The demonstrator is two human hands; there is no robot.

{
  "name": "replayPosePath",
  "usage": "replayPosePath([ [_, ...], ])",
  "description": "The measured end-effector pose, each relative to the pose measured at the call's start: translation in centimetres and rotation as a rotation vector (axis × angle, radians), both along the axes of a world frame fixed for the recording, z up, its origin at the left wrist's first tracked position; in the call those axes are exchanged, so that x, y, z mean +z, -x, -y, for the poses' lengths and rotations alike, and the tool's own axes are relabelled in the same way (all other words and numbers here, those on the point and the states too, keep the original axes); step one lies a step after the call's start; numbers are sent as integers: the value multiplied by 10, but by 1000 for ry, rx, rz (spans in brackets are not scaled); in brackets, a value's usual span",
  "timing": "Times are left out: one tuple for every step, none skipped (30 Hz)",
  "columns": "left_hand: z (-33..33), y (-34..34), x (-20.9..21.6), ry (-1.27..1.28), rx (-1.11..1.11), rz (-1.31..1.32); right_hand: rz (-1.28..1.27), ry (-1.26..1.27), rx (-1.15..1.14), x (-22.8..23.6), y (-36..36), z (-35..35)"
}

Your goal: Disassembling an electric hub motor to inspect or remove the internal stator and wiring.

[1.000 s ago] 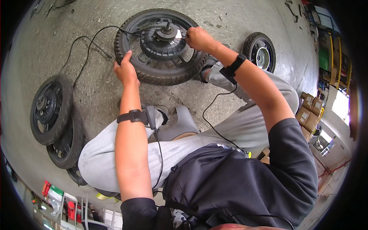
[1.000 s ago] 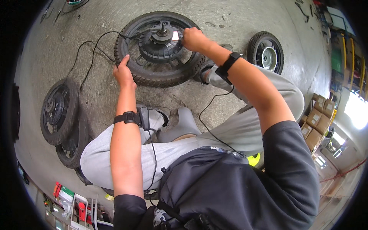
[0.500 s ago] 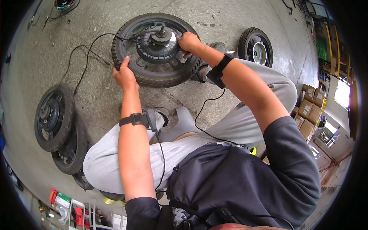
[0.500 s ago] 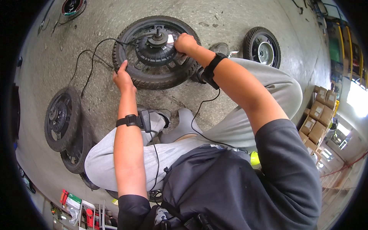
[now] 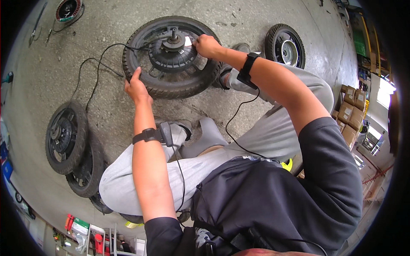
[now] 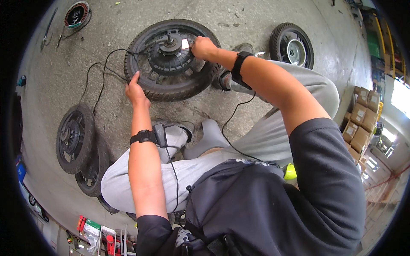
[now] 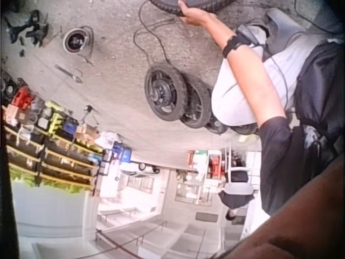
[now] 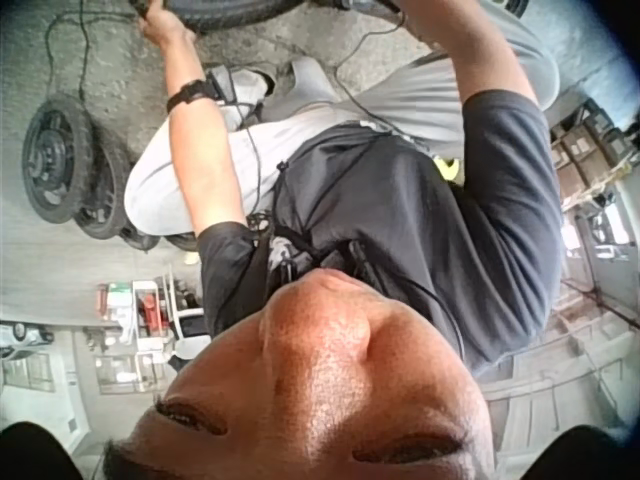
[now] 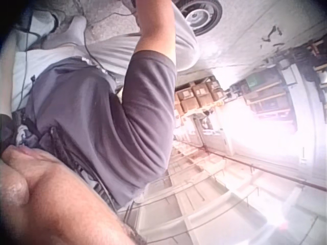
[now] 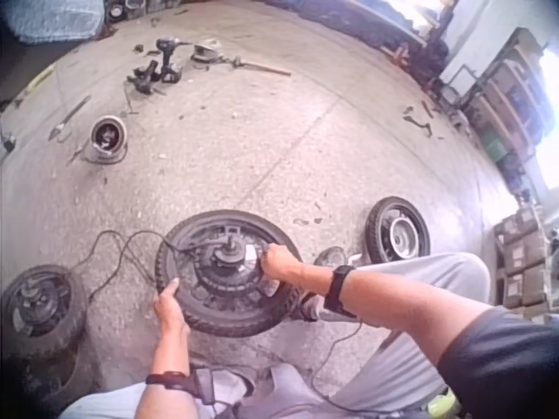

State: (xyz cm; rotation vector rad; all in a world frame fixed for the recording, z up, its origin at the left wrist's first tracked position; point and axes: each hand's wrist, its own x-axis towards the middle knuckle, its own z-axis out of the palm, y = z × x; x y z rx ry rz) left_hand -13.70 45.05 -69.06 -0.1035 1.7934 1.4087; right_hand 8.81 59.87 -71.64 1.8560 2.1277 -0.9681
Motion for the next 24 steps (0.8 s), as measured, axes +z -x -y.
replayPosePath([
  [1, 4, -6, -9, 8, -5, -42, -3, 45, -4, -4, -2],
  [2, 8, -12, -28, -9, 12, -81, -43, 112, -6, -6, -5],
  [4, 12, -18, -39, -32, 33, -100, -63, 163, -6, -11, -5],
  [7, 16, -24, -24, -37, 32, -120, -61, 166, -5, -15, -7],
  [7, 21, -29, -19, -54, 41, -134, -64, 354, -1, -21, -13],
  [6, 25, -34, 2, -76, 68, -110, -55, 534, 4, -25, -20],
  [6, 32, -38, -33, -73, 142, -147, -78, 673, 11, -33, -29],
  [4, 36, -41, -77, -86, 119, -210, -95, 693, 16, -34, -36],
  [1, 41, -43, -64, -111, 162, -139, -128, 848, 20, -33, -43],
  [0, 43, -45, -36, -139, 214, -43, -140, 991, 23, -35, -48],
  [-1, 44, -47, -17, -131, 243, 34, -132, 1062, 24, -32, -52],
  [-1, 45, -48, -17, -133, 248, 31, -119, 1055, 25, -34, -55],
  [-1, 45, -49, -15, -126, 244, -64, -240, 1167, 25, -33, -59],
  [-2, 46, -49, -3, -122, 251, -165, -381, 1265, 25, -34, -62],
  [-2, 45, -49, -9, -135, 203, -154, -324, 1234, 24, -35, -64],
  [-3, 46, -49, -16, -141, 196, -158, -303, 1235, 22, -37, -65],
  [-3, 45, -48, -15, -138, 203, -237, -364, 1144, 19, -39, -64],
  [-3, 44, -47, -3, -137, 196, -272, -392, 1054, 15, -39, -64],
  [-3, 42, -46, -9, -133, 213, -272, -415, 993, 12, -42, -66],
  [-3, 42, -45, 10, -116, 210, -350, -458, 988, 6, -38, -68],
  [-3, 40, -43, 30, -98, 207, -341, -366, 844, 1, -34, -71],
  [-3, 38, -40, 34, -98, 206, -304, -267, 686, -5, -30, -73],
  [-4, 35, -37, 17, -95, 204, -330, -275, 692, -11, -25, -74],
  [-6, 33, -34, 14, -93, 184, -278, -229, 630, -17, -20, -77],
])
